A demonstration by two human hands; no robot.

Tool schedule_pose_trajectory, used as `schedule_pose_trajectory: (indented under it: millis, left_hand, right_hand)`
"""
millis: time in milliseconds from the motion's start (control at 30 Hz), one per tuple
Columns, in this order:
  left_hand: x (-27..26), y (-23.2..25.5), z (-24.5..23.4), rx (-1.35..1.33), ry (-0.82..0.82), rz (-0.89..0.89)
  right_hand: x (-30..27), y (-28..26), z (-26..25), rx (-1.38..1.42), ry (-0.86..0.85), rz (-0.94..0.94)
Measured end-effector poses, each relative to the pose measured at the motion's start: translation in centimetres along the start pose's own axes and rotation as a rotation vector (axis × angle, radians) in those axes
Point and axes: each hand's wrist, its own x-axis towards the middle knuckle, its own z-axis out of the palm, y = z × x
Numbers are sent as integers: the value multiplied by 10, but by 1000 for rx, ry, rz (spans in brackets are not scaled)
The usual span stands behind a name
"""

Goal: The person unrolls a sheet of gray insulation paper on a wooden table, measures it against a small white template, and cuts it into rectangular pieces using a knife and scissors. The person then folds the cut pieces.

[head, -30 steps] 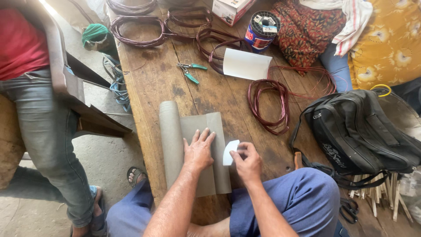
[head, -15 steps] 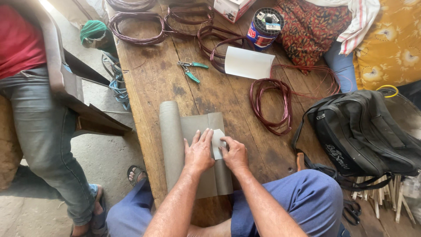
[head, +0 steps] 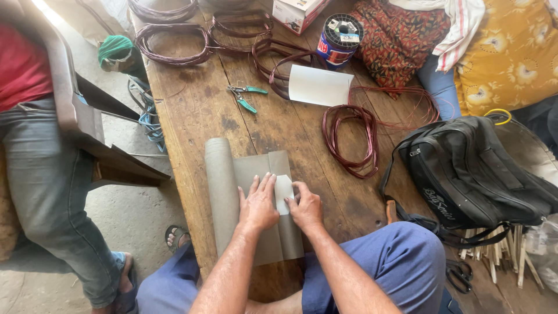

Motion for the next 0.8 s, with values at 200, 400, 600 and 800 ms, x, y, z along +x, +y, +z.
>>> schedule_pose_trajectory:
  millis: [200,400,600,800]
  left_hand:
    - [-5,19,-11,-150,-68,-116]
    - [-15,39,-3,-114,-20,-151]
    - [-20,2,9,65,-42,51]
    - [-32,-34,14,91,-37,257]
  right_hand:
    - [-23,39,-4,730,52,223]
    - [1,36,-82,377,154,195]
    - [-24,15,-191,165,524,-311]
    - [-81,107,-280,227,810,54]
